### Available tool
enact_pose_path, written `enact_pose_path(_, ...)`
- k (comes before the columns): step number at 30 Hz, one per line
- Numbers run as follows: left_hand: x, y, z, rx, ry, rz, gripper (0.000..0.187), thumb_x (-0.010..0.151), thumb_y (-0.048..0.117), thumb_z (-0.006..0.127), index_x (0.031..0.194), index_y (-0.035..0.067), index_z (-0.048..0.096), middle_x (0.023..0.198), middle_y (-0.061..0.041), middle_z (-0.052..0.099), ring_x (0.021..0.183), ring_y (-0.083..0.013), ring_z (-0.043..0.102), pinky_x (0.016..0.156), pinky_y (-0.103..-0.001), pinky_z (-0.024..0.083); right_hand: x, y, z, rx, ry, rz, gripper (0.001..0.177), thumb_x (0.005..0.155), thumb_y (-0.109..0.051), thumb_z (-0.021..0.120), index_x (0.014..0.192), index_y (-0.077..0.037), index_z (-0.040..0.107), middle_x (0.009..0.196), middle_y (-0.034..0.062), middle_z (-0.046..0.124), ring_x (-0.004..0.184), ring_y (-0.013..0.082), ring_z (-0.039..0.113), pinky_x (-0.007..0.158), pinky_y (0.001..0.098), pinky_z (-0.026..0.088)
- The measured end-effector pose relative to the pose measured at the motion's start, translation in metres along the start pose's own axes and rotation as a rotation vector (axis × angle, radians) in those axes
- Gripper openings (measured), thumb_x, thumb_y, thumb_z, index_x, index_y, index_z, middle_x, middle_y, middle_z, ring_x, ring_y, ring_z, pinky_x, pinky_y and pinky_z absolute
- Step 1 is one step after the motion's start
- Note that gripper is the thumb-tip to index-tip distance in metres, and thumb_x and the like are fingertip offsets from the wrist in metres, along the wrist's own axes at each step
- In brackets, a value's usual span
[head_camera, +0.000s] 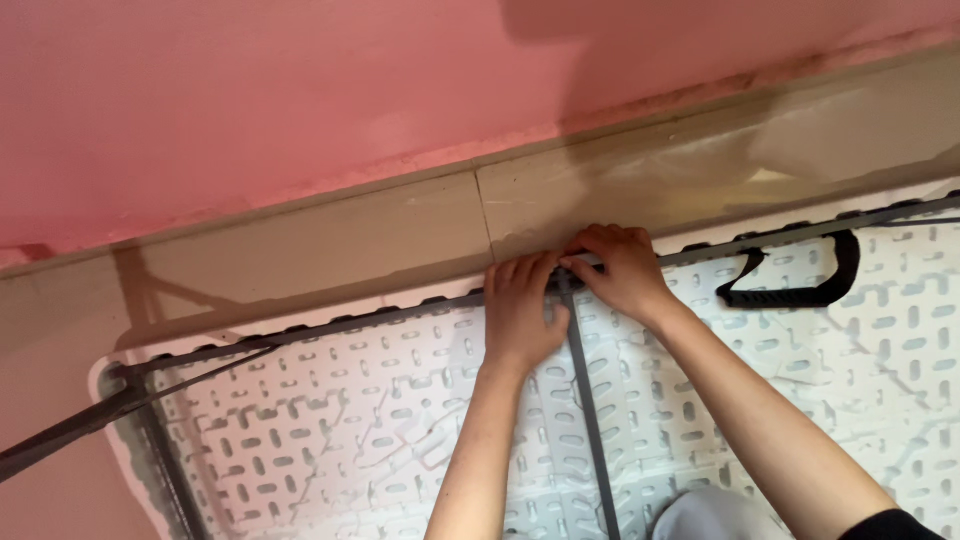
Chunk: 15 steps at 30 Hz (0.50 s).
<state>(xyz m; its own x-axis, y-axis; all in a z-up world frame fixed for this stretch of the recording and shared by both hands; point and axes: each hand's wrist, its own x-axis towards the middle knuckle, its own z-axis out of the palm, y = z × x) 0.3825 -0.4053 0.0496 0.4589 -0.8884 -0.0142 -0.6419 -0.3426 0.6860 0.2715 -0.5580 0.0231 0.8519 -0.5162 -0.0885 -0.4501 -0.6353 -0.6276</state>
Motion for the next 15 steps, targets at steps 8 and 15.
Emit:
enact_pose_path(8, -0.002, 0.005, -0.004, 0.084, -0.215, -0.125, 0.114, 0.064, 0.047, 0.088, 0.155, 0.008, 0.032, 0.157, -0.012, 0.039, 0.148, -0.0331, 0.028, 0.123, -0.052, 0.014, 0.014, -0.004, -0.006, 0.089, -0.216, 0.214, 0.032, 0.084, -0.041, 0.075, 0.093, -0.011, 0.072, 0.097, 0.0038, 0.074, 0.099, 0.0249, 0.070, 0.089, 0.0417, 0.050)
enact_pose_path(15, -0.088, 0.020, 0.039, 0.069, 0.205, -0.234, 0.073, 0.093, 0.026, 0.070, 0.156, 0.010, 0.038, 0.167, -0.012, 0.035, 0.156, -0.0301, 0.029, 0.127, -0.053, 0.016, -0.075, -0.014, 0.036, -0.098, 0.387, 0.075, 0.042, 0.100, -0.021, 0.058, 0.140, -0.007, 0.055, 0.148, 0.0130, 0.053, 0.143, 0.0343, 0.044, 0.122, 0.0532, 0.027)
